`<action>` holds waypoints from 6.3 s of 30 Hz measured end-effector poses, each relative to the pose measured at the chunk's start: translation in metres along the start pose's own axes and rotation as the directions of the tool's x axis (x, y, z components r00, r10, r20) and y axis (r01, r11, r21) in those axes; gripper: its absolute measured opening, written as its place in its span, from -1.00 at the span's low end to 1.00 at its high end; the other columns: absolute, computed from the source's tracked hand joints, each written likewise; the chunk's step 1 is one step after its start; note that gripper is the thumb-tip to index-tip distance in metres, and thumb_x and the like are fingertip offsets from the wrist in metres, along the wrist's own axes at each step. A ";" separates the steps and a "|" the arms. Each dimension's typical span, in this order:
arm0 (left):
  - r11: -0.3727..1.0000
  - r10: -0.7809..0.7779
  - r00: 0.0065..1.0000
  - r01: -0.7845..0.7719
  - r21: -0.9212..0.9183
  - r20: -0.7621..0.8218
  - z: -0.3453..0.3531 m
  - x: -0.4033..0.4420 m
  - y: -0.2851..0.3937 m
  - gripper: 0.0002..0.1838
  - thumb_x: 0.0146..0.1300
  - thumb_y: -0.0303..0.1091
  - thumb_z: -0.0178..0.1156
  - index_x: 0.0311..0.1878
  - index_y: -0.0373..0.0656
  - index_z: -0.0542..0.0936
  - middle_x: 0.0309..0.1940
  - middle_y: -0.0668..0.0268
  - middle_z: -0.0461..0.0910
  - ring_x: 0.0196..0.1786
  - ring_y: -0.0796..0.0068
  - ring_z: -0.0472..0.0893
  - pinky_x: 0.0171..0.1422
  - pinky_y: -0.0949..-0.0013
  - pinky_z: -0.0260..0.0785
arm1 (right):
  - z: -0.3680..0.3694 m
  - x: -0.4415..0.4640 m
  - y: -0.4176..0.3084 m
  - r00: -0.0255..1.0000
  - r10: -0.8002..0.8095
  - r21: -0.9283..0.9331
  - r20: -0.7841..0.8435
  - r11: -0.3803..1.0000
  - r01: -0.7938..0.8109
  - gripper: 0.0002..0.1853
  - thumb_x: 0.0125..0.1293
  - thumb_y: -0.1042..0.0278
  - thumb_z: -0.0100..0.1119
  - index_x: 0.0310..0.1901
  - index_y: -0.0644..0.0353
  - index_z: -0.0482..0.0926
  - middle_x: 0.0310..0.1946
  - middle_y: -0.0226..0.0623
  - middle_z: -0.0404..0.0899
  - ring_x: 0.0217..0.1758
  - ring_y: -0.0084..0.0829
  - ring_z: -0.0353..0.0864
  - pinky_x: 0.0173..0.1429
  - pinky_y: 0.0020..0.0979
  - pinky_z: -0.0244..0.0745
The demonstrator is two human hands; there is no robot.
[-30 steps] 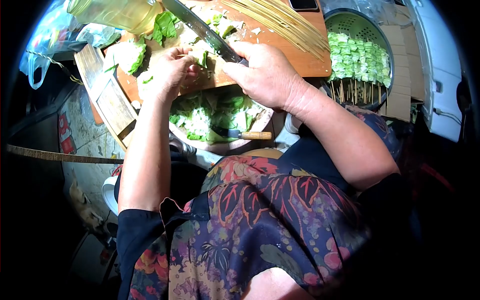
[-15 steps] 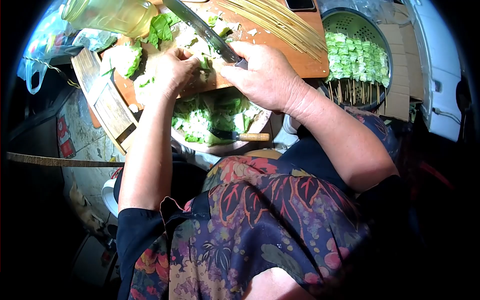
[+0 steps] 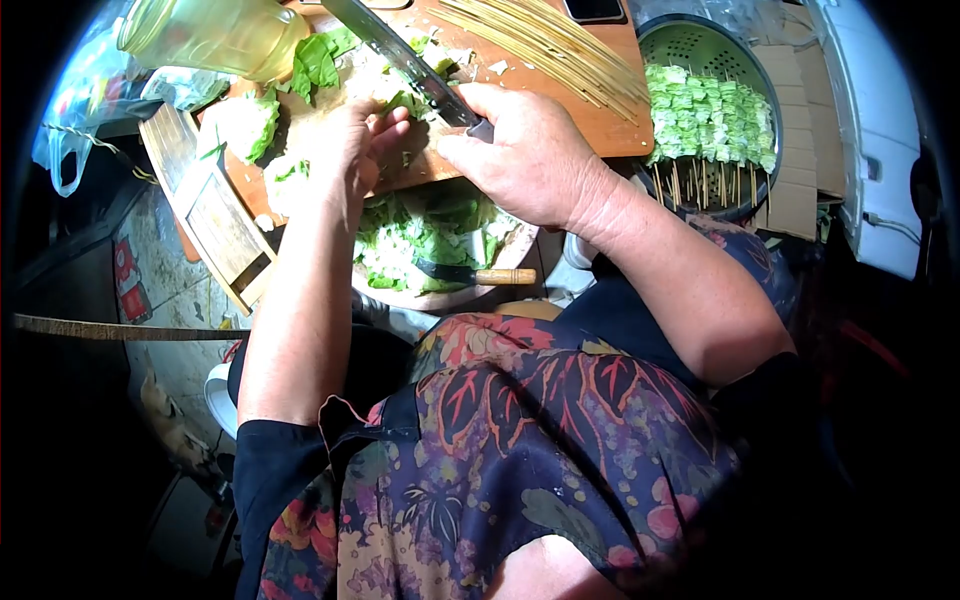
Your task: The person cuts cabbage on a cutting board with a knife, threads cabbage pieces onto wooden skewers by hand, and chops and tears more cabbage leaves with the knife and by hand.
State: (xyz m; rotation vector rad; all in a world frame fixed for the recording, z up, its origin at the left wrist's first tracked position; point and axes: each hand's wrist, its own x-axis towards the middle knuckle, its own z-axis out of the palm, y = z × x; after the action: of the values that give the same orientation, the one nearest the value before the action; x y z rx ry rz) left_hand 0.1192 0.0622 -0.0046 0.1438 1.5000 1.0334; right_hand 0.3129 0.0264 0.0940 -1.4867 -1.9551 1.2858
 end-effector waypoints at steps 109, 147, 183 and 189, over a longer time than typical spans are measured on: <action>-0.074 0.530 0.631 -0.631 0.772 0.567 -0.021 -0.022 -0.016 -0.45 0.05 -0.40 0.35 0.17 -0.08 0.48 0.05 0.10 0.49 -0.08 0.19 0.60 0.07 0.25 0.46 | 0.009 -0.004 0.007 0.999 -0.035 -0.003 -0.016 0.999 0.035 -0.68 0.21 0.23 0.10 -0.12 0.29 0.55 -0.37 -0.08 0.59 -0.27 -0.23 0.56 -0.11 -0.27 0.46; -0.094 0.523 0.661 -0.583 0.807 0.539 -0.016 -0.005 -0.011 -0.69 0.08 -0.39 0.28 -0.06 -0.17 0.62 -0.19 0.09 0.65 -0.20 0.21 0.66 -0.03 0.26 0.50 | -0.009 -0.013 0.022 0.993 0.059 -0.192 -0.099 0.978 -0.077 -0.51 0.16 0.27 0.11 0.13 0.28 0.48 -0.27 -0.02 0.64 -0.19 -0.14 0.64 -0.01 -0.25 0.51; 0.984 0.171 0.885 -0.173 -0.036 0.434 -0.033 -0.107 0.023 -0.85 0.28 -0.42 0.22 -0.15 -0.23 0.51 -0.29 0.24 0.62 -0.26 0.38 0.67 -0.08 0.33 0.58 | 0.033 0.012 -0.010 0.982 -0.097 0.399 -0.163 0.904 0.155 -0.67 0.18 0.37 0.29 -0.04 0.32 0.55 -0.52 -0.31 0.62 -0.46 -0.56 0.61 -0.31 -0.50 0.54; 0.984 0.180 0.855 -0.151 -0.099 0.487 -0.036 -0.103 0.026 -0.83 0.28 -0.42 0.21 -0.11 -0.26 0.51 -0.28 0.22 0.63 -0.25 0.40 0.68 -0.07 0.35 0.57 | 0.034 0.018 -0.020 0.998 0.005 0.540 -0.057 0.842 0.027 -0.70 0.32 0.40 0.18 0.03 0.34 0.47 -0.49 -0.44 0.54 -0.48 -0.70 0.50 -0.42 -0.64 0.44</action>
State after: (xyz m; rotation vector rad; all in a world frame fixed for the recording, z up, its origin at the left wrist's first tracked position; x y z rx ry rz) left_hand 0.1014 -0.0056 0.0838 0.4709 0.9984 1.0761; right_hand 0.2697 0.0269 0.0890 -1.2007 -1.3868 1.5997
